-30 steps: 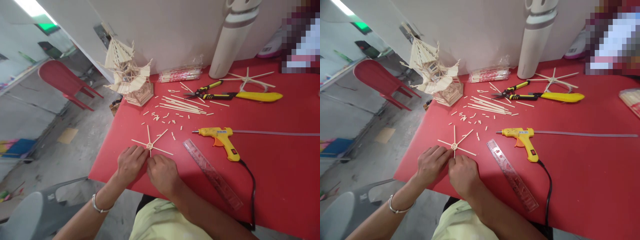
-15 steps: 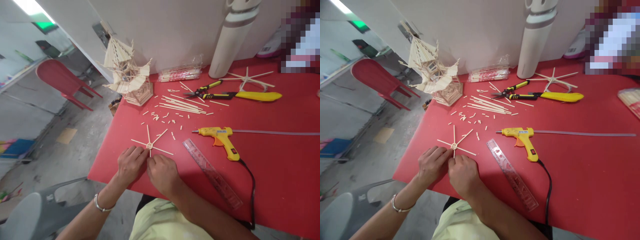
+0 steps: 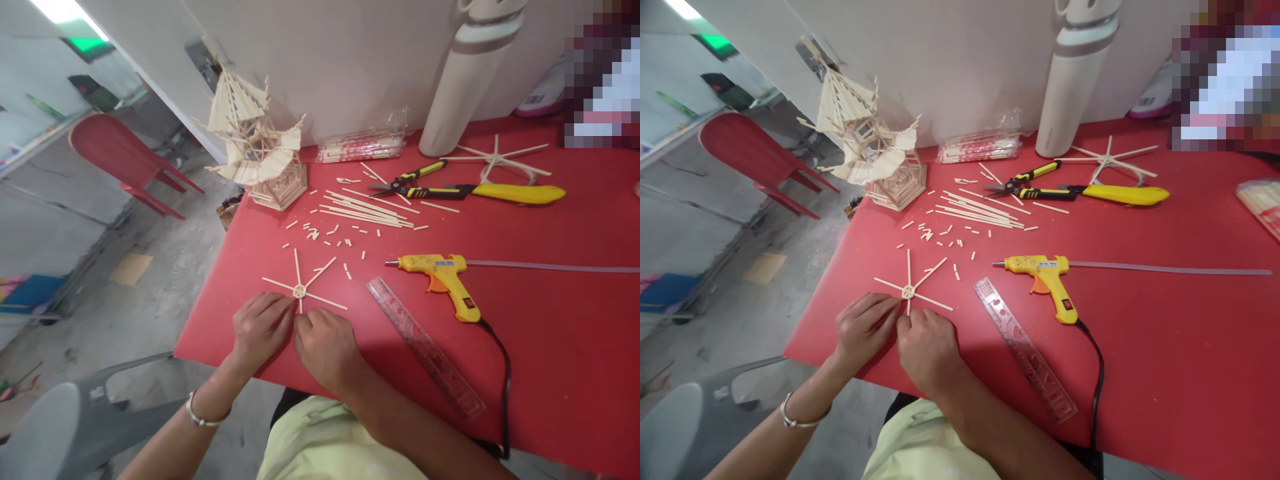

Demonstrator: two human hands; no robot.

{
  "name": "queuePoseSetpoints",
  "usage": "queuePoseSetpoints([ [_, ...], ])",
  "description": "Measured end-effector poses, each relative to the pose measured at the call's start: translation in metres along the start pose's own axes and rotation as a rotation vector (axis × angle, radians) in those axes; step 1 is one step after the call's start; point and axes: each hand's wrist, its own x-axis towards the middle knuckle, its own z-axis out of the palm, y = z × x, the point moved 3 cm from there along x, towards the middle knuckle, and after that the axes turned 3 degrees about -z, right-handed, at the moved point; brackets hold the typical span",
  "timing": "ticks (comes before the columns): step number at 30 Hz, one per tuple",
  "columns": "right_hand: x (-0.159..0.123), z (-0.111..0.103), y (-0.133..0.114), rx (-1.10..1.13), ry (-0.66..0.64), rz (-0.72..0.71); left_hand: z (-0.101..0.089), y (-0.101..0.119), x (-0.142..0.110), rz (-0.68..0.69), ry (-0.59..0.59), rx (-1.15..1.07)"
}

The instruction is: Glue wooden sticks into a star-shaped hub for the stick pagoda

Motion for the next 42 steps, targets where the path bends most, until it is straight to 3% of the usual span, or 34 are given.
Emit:
queuePoseSetpoints([
  [8, -0.002, 0.000, 0.002, -0.008, -0.005, -0.033, 0.001, -0.018, -0.001, -0.269, 0.001, -0.034],
  [15, -0.005, -0.003, 0.001, 0.021, 0.147, -0.098, 0.005, -0.016, -0.004, -0.276, 0.066, -0.054],
  [23, -0.008, -0.010, 0.001, 0.116, 0.138, -0.100, 0.000, -0.017, -0.009, -0.290, 0.130, -0.084],
  [42, -0.009, -0.015, -0.002, 0.116, 0.158, -0.139, 0.001, -0.016, -0.011, -0.297, -0.011, -0.057],
])
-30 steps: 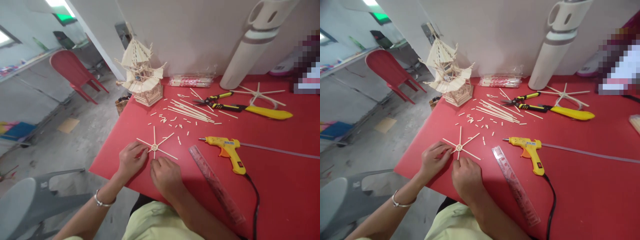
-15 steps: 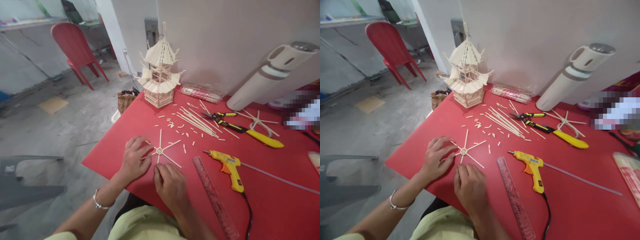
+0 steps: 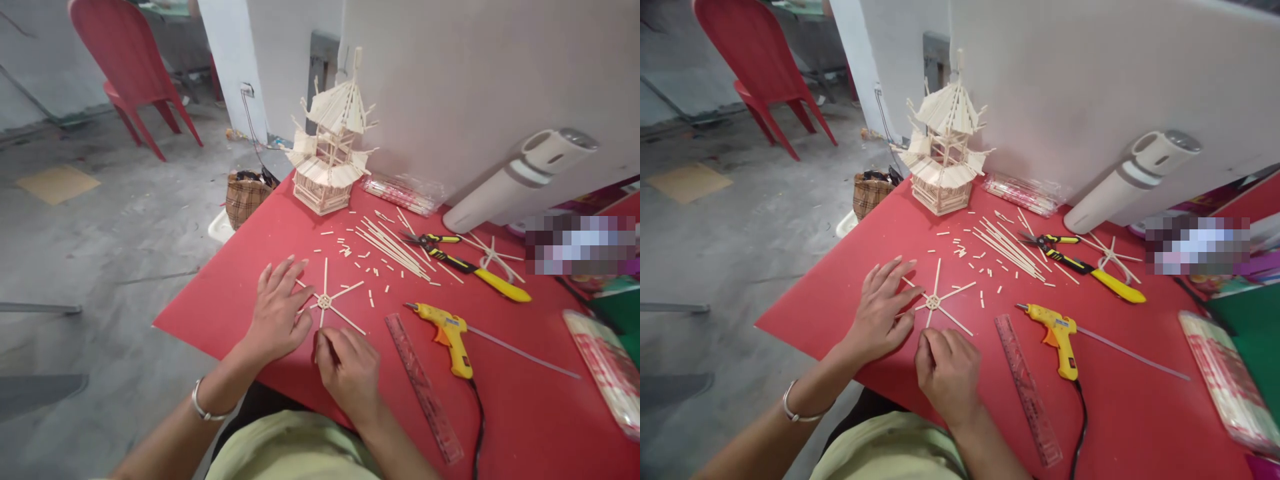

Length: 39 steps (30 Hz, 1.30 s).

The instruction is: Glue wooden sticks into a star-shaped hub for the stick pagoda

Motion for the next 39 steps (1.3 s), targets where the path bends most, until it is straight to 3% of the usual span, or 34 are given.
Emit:
queuePoseSetpoints([
  [3, -0.001, -0.001, -0.002, -0.020, 0.040, -0.021, -0.002, 0.000, 0.000, 0.005, 0.046, -0.021],
  [9, -0.001, -0.002, -0.001, 0.017, 0.099, -0.041, -0.002, -0.011, -0.001, -0.023, 0.289, -0.036],
  [13, -0.001, -0.007, -0.001, 0.030, 0.123, -0.011, -0.002, -0.019, -0.001, -0.064, 0.376, -0.045],
  [25, -0.026, -0.051, 0.008, -0.063, 0.310, 0.065, -0.007, -0.021, -0.001, -0.095, 0.435, -0.135],
  [30, -0.039, -0.052, 0.010, -0.108, 0.308, 0.050, -0.008, -0.027, -0.002, -0.143, 0.505, -0.143],
  [39, -0.048, -0.043, 0.015, -0.175, 0.294, -0.027, -0.007, -0.033, -0.004, -0.120, 0.517, -0.121],
])
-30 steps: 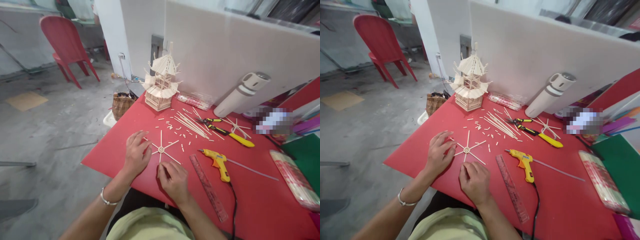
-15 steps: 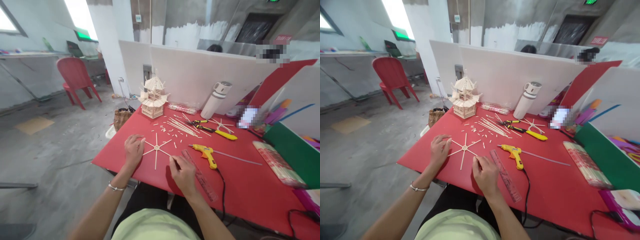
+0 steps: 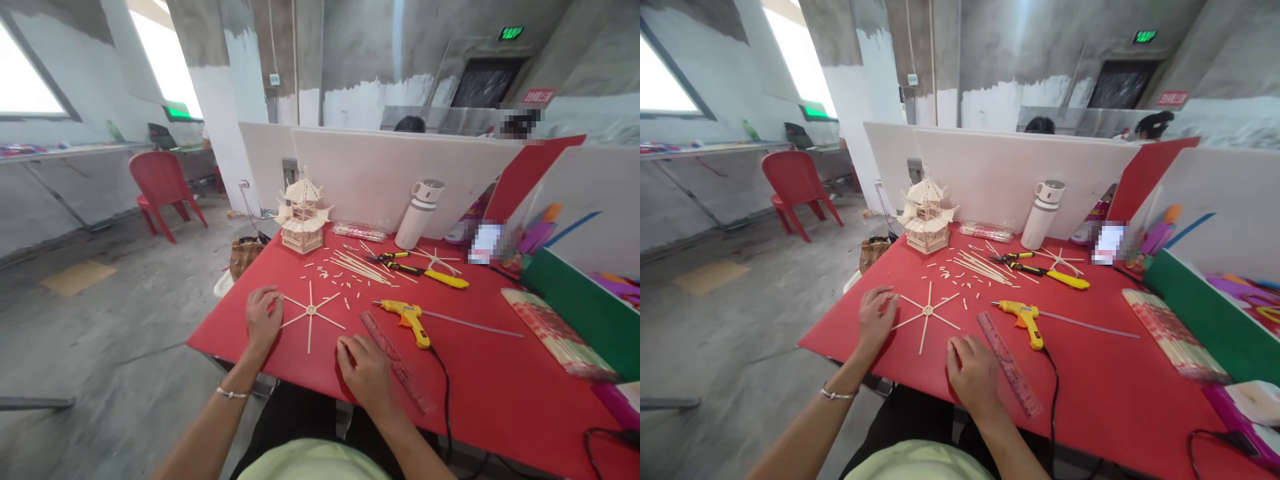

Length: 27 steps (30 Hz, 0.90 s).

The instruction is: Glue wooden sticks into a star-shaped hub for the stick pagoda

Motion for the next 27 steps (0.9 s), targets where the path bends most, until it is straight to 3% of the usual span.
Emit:
queuePoseSetpoints([
  [27, 0.003, 0.001, 0.002, 0.067, -0.086, 0.054, -0.003, 0.014, 0.001, 0.065, -0.079, -0.046],
])
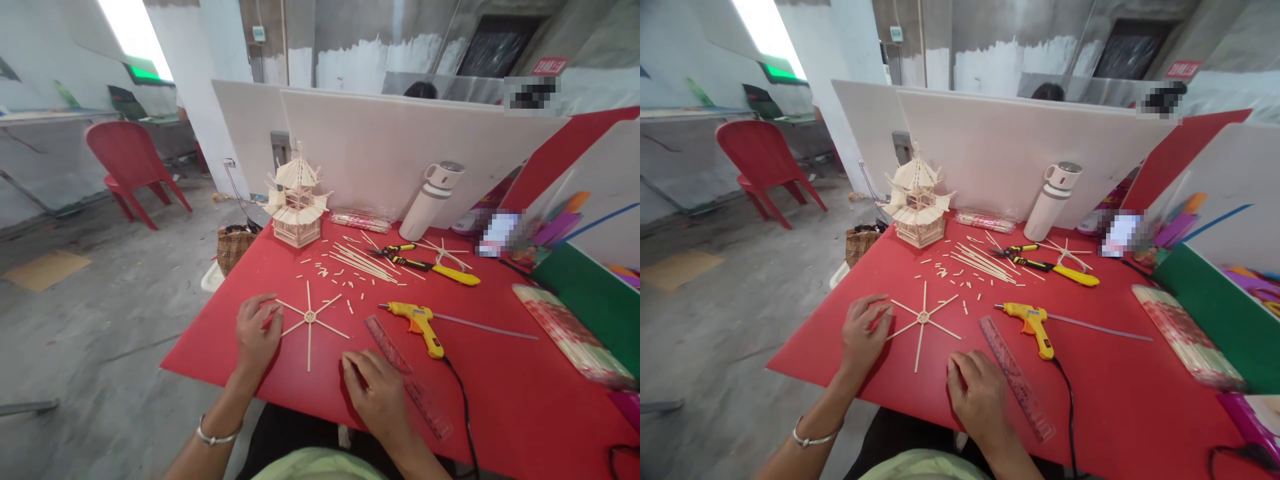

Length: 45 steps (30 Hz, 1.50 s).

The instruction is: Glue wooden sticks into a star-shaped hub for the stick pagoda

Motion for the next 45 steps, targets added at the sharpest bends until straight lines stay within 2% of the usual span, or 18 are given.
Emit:
queuePoseSetpoints([
  [17, 0.005, -0.001, -0.002, 0.058, -0.026, 0.006, 0.003, 0.001, 0.000, -0.027, -0.028, 0.059],
  [32, 0.004, -0.003, -0.001, 0.094, -0.025, 0.013, 0.005, 0.001, 0.000, 0.024, -0.050, 0.067],
  [36, 0.010, 0.001, -0.002, 0.080, -0.055, 0.014, 0.008, 0.002, 0.000, 0.058, -0.088, 0.077],
  [40, 0.028, 0.006, -0.006, 0.000, -0.087, 0.004, 0.010, 0.004, -0.001, 0.099, -0.175, 0.130],
  [45, 0.047, 0.005, -0.002, -0.117, -0.069, -0.017, 0.009, 0.011, -0.002, 0.143, -0.255, 0.144],
])
